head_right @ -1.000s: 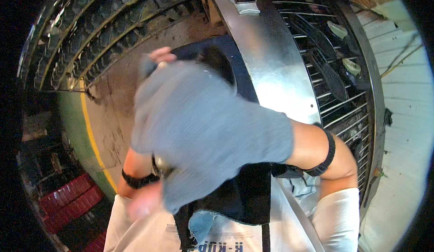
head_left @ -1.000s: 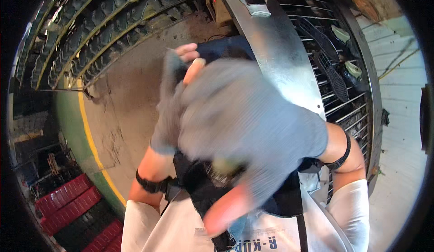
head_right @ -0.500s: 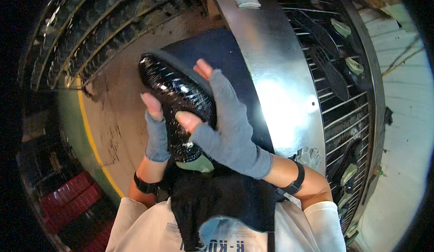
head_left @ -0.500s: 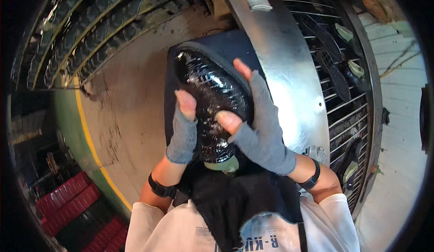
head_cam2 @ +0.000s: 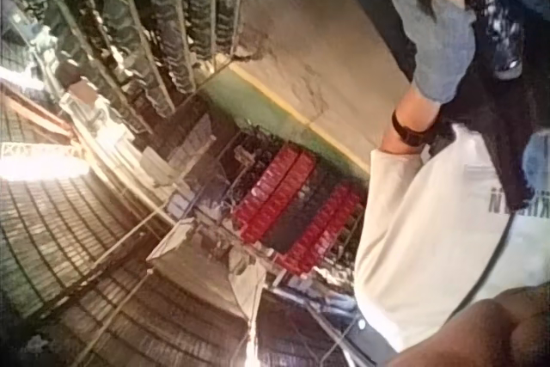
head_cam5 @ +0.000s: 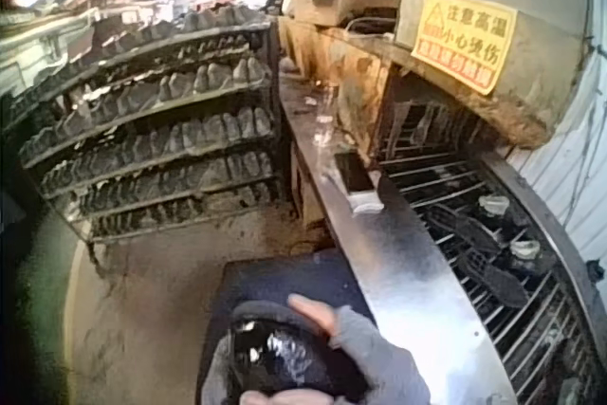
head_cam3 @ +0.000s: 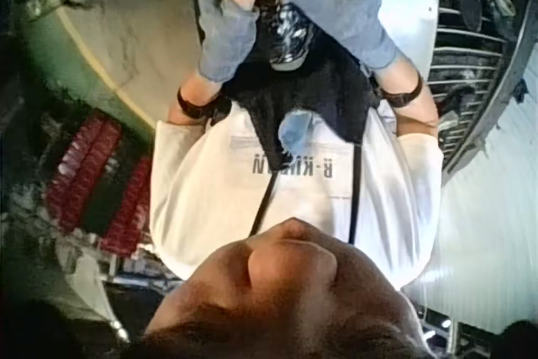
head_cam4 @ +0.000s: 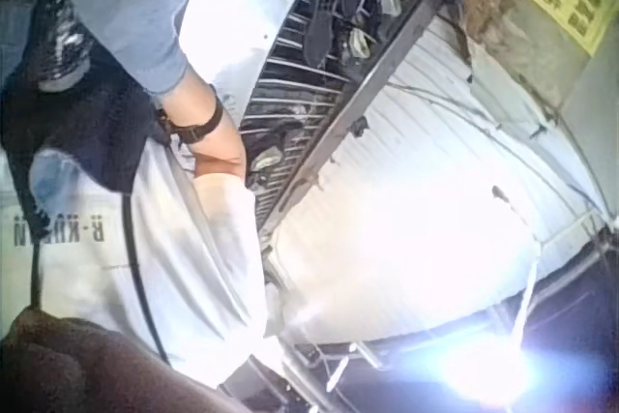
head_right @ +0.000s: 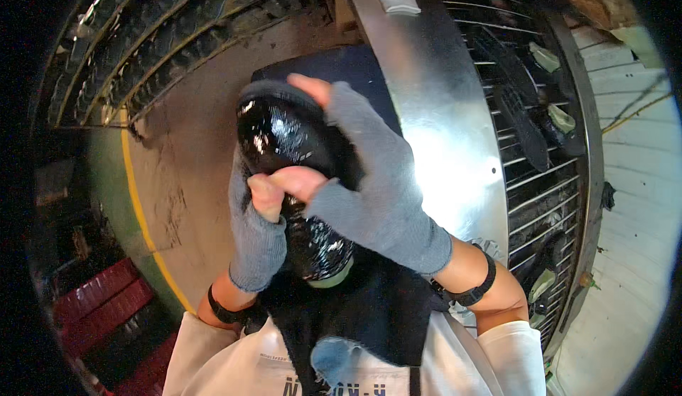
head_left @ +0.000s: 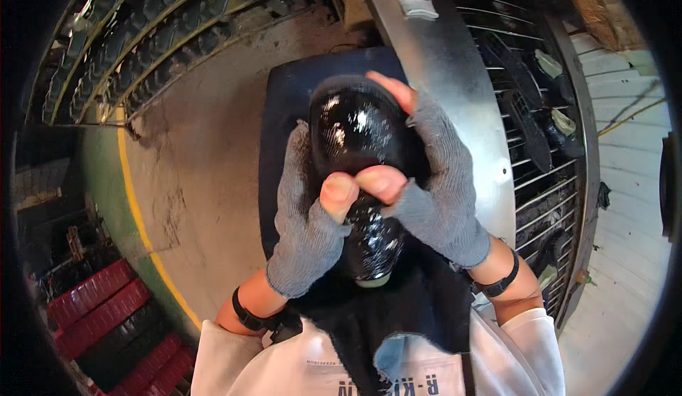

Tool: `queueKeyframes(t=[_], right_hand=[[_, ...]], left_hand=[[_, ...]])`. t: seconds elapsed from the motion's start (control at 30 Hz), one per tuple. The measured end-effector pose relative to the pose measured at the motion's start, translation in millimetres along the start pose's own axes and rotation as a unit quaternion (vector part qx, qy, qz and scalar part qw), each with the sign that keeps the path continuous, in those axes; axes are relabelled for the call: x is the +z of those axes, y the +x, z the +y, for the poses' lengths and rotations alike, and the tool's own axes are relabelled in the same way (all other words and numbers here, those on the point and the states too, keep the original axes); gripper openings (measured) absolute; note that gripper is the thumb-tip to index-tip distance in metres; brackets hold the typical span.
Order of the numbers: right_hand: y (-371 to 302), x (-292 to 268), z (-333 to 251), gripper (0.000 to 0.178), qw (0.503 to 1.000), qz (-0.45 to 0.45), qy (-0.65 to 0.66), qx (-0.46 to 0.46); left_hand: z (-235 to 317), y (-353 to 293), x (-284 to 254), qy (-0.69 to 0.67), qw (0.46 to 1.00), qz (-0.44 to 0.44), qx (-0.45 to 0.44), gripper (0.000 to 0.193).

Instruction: Inspecting and assembling shoe components on a production line.

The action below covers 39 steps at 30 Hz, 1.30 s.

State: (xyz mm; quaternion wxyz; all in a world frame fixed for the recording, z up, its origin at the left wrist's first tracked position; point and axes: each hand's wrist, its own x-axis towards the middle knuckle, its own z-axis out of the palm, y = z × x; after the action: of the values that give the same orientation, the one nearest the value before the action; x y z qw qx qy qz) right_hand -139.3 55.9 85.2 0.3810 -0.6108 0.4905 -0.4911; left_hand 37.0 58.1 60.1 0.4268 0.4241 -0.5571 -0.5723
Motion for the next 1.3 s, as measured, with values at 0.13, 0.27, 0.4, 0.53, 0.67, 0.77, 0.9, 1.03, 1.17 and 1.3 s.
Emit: queueKeyframes(t=[0.13, 0.27, 0.4, 0.53, 0.67, 0.77, 0.9, 1.03, 1.17, 1.3], right_hand=[[-39, 21, 60, 0.066, 0.910, -0.010, 0.343, 0.233], [-17, 22, 74, 0.058, 0.830, -0.027, 0.447, 0.331], [-33, 16, 95, 0.078, 0.622, -0.123, 0.648, 0.422], [-51, 22, 34, 0.081, 0.696, 0.012, 0.477, 0.536], [-79, 4, 66, 0.048, 0.838, -0.065, 0.337, 0.424], [-53, 11, 70, 0.050, 0.801, 0.011, 0.399, 0.446], [-19, 15, 111, 0.048, 0.760, 0.016, 0.457, 0.462], [-5, 37, 138, 0.047, 0.806, 0.052, 0.458, 0.371], [-6, 44, 153, 0.047, 0.843, 0.119, 0.385, 0.356], [4, 39, 171, 0.050, 0.882, 0.102, 0.333, 0.318]], left_hand=[[-16, 37, -25, -0.034, 0.994, -0.055, 0.094, 0.082], [-24, 103, -17, -0.142, 0.971, -0.062, 0.184, 0.065], [-39, 106, -17, -0.159, 0.974, -0.156, 0.038, 0.074], [-72, 85, -14, -0.136, 0.985, -0.047, 0.095, 0.063], [-83, 55, 5, -0.121, 0.981, 0.127, 0.083, 0.053], [-78, 91, -6, 0.210, 0.920, 0.116, 0.310, 0.062], [-87, 112, -14, -0.127, 0.988, 0.046, 0.072, 0.067], [-143, 58, -21, -0.143, 0.984, -0.042, -0.100, 0.069], [-133, 53, -12, -0.185, 0.954, 0.009, -0.236, 0.059], [-140, 70, -4, -0.138, 0.975, 0.037, -0.170, 0.058]])
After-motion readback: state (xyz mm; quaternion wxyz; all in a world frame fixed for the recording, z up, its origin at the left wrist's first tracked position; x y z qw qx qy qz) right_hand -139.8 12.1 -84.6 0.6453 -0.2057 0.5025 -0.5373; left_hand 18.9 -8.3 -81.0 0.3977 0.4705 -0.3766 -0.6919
